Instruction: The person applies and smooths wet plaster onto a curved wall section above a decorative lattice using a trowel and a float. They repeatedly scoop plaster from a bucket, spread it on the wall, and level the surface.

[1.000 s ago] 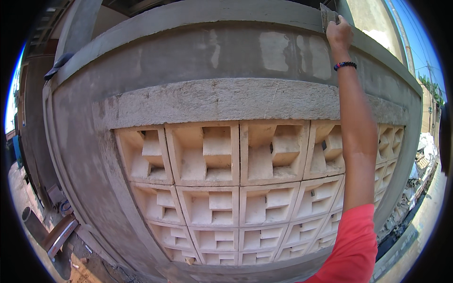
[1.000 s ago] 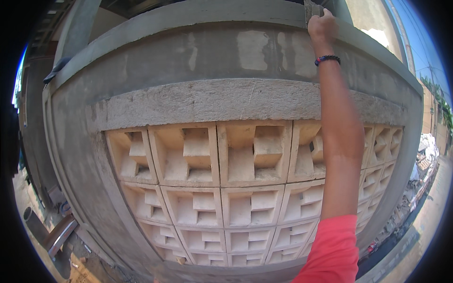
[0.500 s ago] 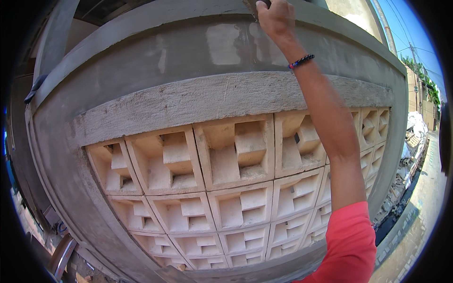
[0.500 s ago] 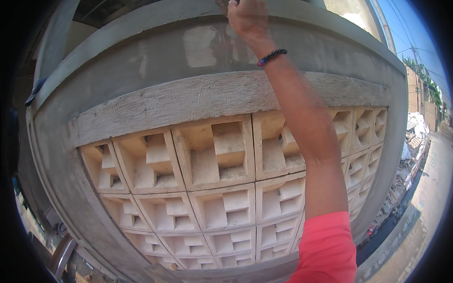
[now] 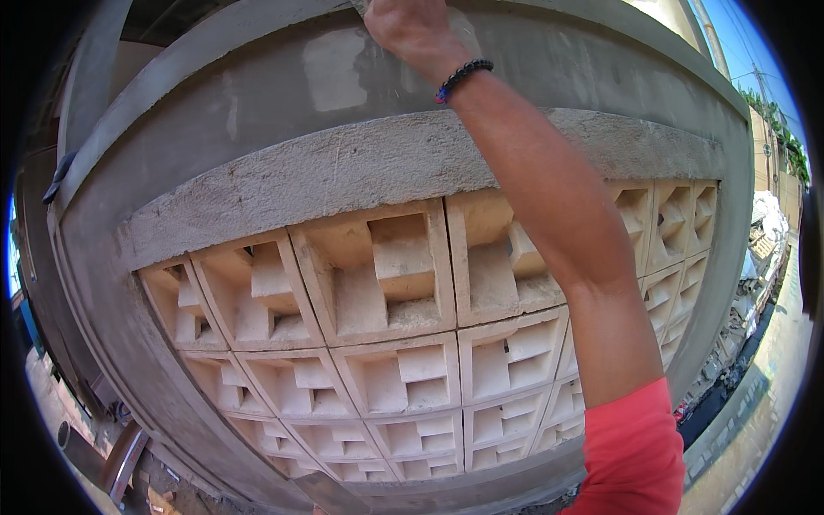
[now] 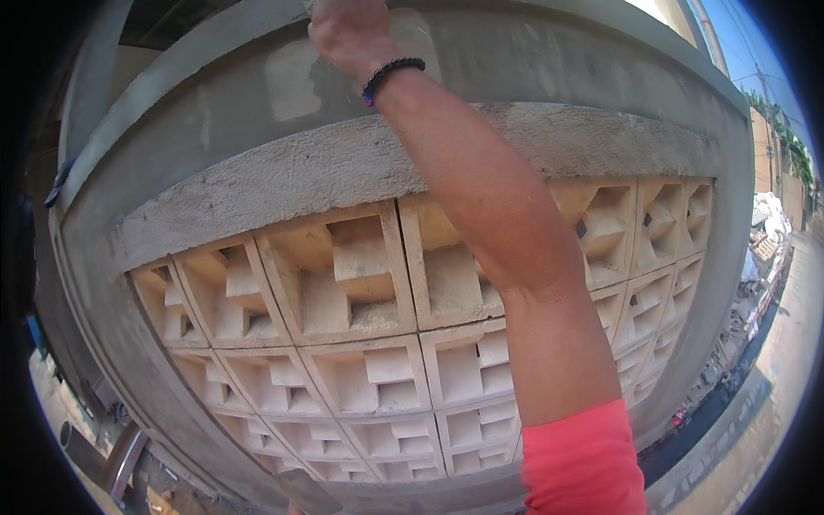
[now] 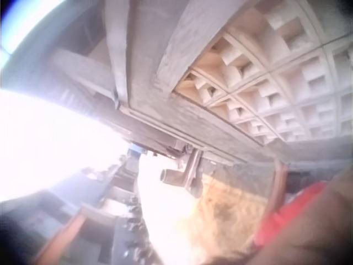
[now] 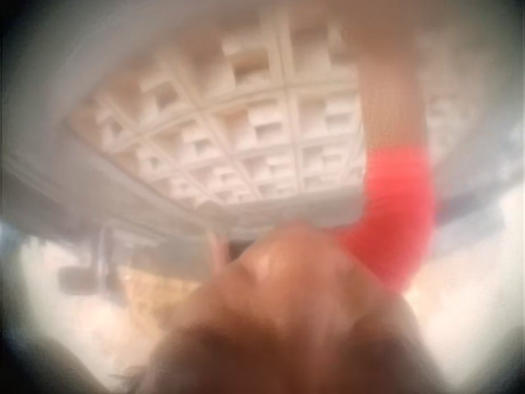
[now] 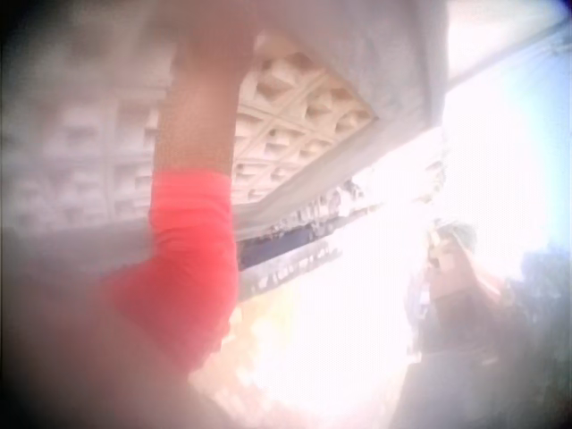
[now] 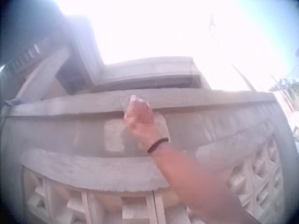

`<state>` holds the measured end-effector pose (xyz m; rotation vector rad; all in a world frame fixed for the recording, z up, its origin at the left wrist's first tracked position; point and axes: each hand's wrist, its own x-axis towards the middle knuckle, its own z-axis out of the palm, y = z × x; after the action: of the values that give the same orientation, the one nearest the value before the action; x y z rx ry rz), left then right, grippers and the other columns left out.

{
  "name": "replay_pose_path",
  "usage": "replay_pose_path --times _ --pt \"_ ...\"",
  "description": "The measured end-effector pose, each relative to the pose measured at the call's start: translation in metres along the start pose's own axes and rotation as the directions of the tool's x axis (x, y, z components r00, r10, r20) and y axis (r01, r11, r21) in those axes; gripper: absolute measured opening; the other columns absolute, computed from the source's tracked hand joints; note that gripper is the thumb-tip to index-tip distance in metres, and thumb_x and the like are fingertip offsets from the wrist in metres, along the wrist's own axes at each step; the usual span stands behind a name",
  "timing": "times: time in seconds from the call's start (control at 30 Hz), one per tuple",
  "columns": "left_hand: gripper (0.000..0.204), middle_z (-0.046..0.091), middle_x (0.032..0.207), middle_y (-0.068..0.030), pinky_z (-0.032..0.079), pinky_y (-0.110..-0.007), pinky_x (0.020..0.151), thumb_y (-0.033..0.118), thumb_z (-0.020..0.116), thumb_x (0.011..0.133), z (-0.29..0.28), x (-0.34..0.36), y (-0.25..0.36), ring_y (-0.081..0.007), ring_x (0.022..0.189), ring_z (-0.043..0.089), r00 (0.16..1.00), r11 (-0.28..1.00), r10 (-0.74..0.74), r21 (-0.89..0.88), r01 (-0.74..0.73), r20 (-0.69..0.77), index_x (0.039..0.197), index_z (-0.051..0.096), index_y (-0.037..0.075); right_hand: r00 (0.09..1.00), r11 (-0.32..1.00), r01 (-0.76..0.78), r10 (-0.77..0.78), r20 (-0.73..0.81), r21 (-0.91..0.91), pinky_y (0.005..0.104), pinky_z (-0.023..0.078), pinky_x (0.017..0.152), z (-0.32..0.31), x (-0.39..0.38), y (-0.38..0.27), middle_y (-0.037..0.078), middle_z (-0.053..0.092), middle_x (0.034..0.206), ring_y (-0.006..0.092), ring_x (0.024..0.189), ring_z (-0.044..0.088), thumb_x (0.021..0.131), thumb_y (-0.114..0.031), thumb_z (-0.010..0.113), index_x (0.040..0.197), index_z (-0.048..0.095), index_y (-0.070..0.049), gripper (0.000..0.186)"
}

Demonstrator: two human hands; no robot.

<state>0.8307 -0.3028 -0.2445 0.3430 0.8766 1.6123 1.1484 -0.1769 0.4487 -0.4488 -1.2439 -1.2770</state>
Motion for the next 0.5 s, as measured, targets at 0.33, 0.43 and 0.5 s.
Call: replay_pose_path --times 0.33,0.43,0.5 --pt "0.027 0.062 0.096 -0.0081 0.051 -0.037 0.073 0.022 0.041 0.091 -0.003 -0.045 -0.002 -0.0221 0.083 0.062 0.992 0.931 -0.129 -0.342 0.124 0.009 0.108 0.055 0.006 0.546 -0.143 -0.81 0.173 0.82 0.569 0.029 0.048 0.086 -0.107 -0.19 -0.184 0.018 0.049 0.125 0.0187 0.105 0.057 0.09 -0.012 0.049 0.128 0.038 0.007 0.044" --pt "0.026 0.063 0.096 -0.0061 0.052 -0.034 0.072 0.02 0.042 0.092 -0.052 -0.071 -0.01 -0.0181 0.081 0.063 0.991 0.917 -0.017 -0.398 -0.036 -0.131 0.108 0.057 0.008 0.269 -0.405 -0.888 -0.079 0.96 0.216 0.028 0.048 0.086 -0.161 -0.302 -0.269 0.016 0.05 0.123 0.0179 0.102 0.058 0.089 -0.011 0.051 0.128 0.039 0.007 0.044" --pt "0.027 0.062 0.092 -0.0059 0.051 -0.034 0.071 0.024 0.042 0.091 -0.096 -0.079 -0.014 -0.0178 0.08 0.062 0.973 0.91 0.013 -0.4 -0.107 -0.231 0.106 0.056 0.007 -0.013 -0.416 -0.904 -0.199 0.98 -0.097 0.028 0.048 0.085 -0.184 -0.379 -0.32 0.015 0.053 0.119 0.0173 0.1 0.058 0.089 -0.01 0.05 0.127 0.04 0.006 0.043"
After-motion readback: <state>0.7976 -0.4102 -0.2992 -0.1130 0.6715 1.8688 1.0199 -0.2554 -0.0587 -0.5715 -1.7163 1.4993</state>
